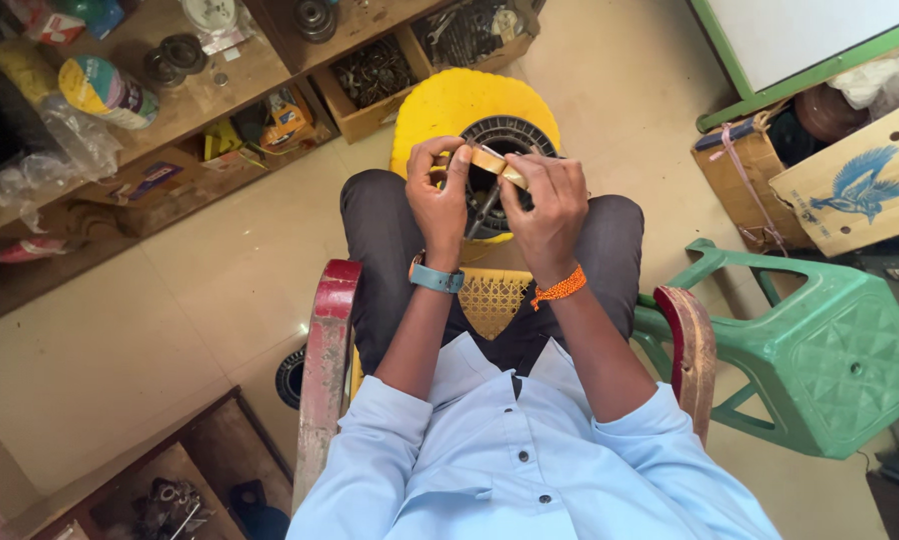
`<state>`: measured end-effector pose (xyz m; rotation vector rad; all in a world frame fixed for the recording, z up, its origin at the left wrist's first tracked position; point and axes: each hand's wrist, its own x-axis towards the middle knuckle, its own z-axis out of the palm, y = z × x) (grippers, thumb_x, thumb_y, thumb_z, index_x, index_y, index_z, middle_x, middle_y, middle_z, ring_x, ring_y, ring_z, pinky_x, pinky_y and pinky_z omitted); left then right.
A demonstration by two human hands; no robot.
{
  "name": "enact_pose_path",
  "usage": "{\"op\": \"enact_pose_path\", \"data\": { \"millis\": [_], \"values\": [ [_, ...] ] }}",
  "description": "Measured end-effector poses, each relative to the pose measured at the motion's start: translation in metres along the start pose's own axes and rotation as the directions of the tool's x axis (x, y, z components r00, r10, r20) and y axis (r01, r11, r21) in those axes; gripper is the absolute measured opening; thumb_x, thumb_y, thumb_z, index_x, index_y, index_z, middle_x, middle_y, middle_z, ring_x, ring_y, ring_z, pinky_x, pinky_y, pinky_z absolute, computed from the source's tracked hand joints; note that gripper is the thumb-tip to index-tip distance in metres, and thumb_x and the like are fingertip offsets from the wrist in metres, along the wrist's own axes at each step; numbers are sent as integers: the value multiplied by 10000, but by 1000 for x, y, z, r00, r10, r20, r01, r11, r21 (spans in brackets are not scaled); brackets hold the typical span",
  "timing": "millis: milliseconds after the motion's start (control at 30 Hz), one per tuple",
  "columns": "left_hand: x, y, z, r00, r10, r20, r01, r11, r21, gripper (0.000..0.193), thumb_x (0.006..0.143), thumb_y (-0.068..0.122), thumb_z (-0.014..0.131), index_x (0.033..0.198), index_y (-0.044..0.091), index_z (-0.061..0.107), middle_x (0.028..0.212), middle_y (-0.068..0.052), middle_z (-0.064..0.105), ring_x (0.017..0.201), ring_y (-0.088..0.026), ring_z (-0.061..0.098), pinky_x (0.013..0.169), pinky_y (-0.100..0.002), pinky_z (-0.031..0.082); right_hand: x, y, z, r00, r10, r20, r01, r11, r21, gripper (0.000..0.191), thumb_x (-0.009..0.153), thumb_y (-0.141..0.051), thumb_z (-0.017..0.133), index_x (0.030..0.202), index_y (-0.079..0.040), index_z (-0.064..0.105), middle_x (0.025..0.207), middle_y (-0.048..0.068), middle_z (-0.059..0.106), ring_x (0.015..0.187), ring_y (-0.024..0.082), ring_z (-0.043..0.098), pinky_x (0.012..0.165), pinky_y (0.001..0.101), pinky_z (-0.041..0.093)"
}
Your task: The person cuts small strips of beige material with scissors and places them into slots on a circular motor component. They then use a small metal tool to press and adjust the strips within the slots.
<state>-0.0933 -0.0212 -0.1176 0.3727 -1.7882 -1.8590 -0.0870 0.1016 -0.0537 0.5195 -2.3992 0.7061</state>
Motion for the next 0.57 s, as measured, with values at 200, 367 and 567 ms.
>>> {"op": "enact_pose_path", "data": {
  "millis": [200, 367, 567],
  "values": [
    [18, 37, -33, 936, 245, 252, -295, 937, 186, 348, 894, 78, 760, 1237, 87, 703, 1082, -58, 616, 999, -222, 592, 831, -324, 496, 2, 1, 0, 998, 56, 1, -56, 998, 43, 307, 821, -11, 847, 1103, -78, 746, 1068, 62, 723, 1004, 261, 640, 892, 386, 538],
    [36, 73, -49, 725, 309, 615, -582, 753, 308, 445, 892, 58, 752, 1331, 99, 690, 1044, -68, 612, 1008, -293, 583, 880, -418, 498, 3, 0, -3, 997, 68, 38, -70, 996, 50, 296, 830, 6, 833, 1103, -67, 744, 1074, 92, 717, 1003, 285, 638, 888, 399, 534],
    [54, 96, -43, 617, 205, 760, -660, 661, 357, 378, 844, 76, 761, 1202, 185, 709, 1086, -65, 590, 1070, -289, 568, 908, -412, 481, 3, -1, -7, 994, 65, 88, -69, 997, 41, 295, 836, 3, 830, 1111, -60, 744, 1066, 103, 712, 1004, 300, 635, 899, 408, 531]
  ]
}}
